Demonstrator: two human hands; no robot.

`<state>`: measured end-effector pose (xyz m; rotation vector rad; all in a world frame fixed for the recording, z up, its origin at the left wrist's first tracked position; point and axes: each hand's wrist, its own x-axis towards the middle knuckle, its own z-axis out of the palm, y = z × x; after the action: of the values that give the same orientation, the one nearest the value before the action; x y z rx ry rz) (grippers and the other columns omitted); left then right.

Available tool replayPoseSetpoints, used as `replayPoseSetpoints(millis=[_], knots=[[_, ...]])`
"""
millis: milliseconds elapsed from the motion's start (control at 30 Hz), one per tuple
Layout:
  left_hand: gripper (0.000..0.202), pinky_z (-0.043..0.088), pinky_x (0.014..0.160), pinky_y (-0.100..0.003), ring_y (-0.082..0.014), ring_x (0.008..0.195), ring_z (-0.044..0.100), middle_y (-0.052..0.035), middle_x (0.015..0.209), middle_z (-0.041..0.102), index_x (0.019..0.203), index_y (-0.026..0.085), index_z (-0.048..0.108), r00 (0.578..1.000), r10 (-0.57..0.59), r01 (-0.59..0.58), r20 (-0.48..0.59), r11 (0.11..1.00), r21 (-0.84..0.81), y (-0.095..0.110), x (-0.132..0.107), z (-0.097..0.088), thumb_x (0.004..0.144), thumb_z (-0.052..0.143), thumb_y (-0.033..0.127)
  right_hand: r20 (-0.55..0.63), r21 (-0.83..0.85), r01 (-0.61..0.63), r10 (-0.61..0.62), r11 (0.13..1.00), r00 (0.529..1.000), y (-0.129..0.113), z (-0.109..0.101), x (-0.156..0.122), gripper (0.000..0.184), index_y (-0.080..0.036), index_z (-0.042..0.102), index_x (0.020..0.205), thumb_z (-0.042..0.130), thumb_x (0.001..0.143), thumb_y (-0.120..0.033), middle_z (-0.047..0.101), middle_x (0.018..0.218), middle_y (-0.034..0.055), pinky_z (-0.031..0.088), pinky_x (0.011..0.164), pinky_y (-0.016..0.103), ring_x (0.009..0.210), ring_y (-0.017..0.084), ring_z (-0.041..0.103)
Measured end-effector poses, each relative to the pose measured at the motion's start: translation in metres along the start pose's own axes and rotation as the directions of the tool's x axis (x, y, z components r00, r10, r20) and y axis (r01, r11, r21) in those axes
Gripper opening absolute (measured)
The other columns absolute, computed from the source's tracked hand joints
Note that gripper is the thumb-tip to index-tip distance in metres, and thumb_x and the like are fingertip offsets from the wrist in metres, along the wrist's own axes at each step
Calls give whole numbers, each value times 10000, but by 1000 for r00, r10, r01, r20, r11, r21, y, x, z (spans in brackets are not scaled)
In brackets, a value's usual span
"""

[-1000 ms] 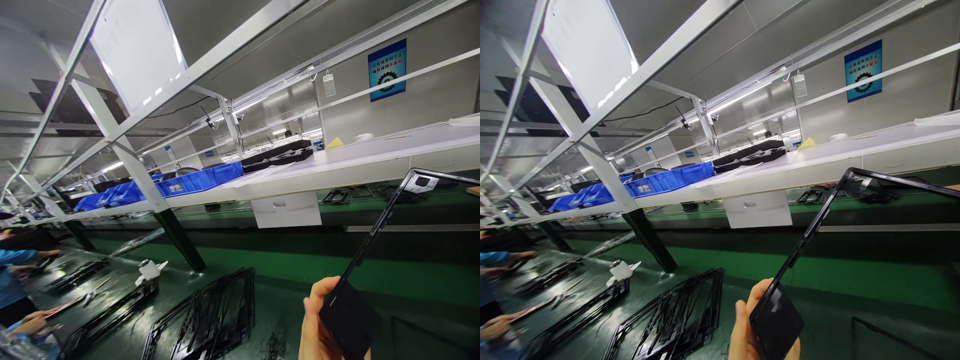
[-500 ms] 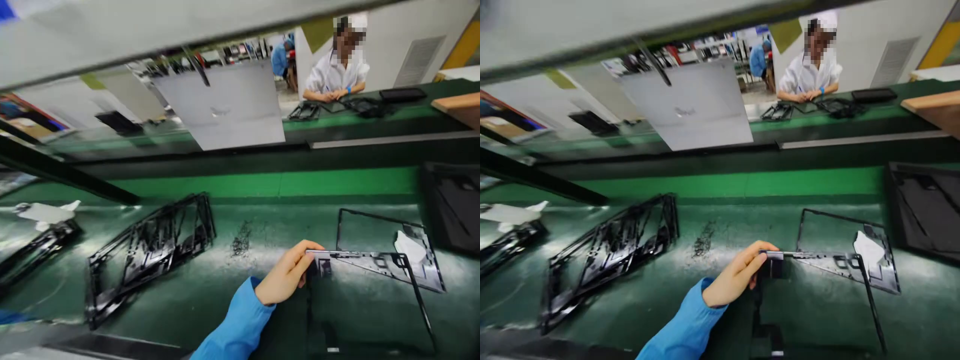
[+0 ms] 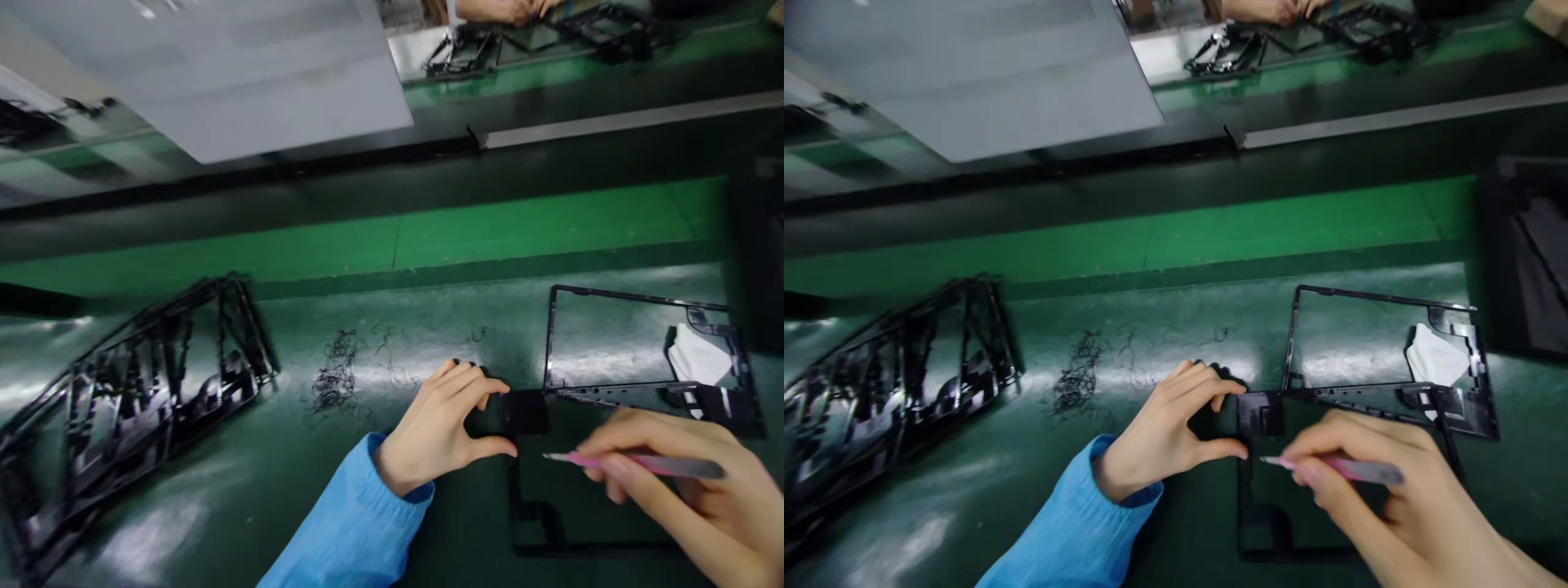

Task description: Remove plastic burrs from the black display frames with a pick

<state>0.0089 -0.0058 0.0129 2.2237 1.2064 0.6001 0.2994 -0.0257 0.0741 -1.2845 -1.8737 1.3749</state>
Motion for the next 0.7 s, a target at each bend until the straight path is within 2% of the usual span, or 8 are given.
replayPoseSetpoints(millis=[67,133,233,333,500,700], knots=[[630,364,771,-338,-188,781,586,30,836,595,1211,196,663,999,31,-31,-38,999,-7,-1,-1,2,799,883,618,17,-25,107,-107,994,994,4,5,25,144,-308,786,1097,645,1075,-285,788,998,9,639,691,232,831,171,771],[642,361,769,-337,-180,779,577,36,832,581,1221,195,657,997,43,-45,-58,999,-27,-2,-2,4,799,873,628,-44,-17,164,-165,986,985,13,16,39,158,-309,753,1150,639,1076,-229,794,1037,-5,668,747,225,860,160,786],[637,357,762,-336,-169,771,564,41,825,571,1236,195,656,997,43,-45,-62,998,-38,-1,-2,3,813,853,629,-111,-22,225,-226,974,968,27,34,40,209,-287,728,1195,652,1060,-147,803,1042,-3,669,758,213,870,152,796],[608,358,757,-337,-164,765,558,40,825,572,1242,191,658,998,28,-30,-56,999,-31,1,-3,-1,842,836,613,-126,-19,288,-288,957,949,33,42,34,235,-234,723,1204,648,1043,-80,814,1044,25,649,727,214,857,153,797],[598,363,748,-338,-157,763,564,38,826,583,1234,180,669,999,8,-10,-46,999,-38,3,-2,-5,840,846,594,-180,-52,264,-269,963,946,29,43,36,211,-218,733,1169,630,1054,-74,829,1037,-1,640,784,191,859,120,800],[520,385,778,-340,-150,777,589,40,825,609,1237,182,689,1000,4,-6,-21,998,-70,1,-1,-8,872,844,519,-169,-47,228,-233,972,958,29,46,37,224,-236,734,1184,617,1068,-83,833,1102,-41,619,848,148,920,83,800]])
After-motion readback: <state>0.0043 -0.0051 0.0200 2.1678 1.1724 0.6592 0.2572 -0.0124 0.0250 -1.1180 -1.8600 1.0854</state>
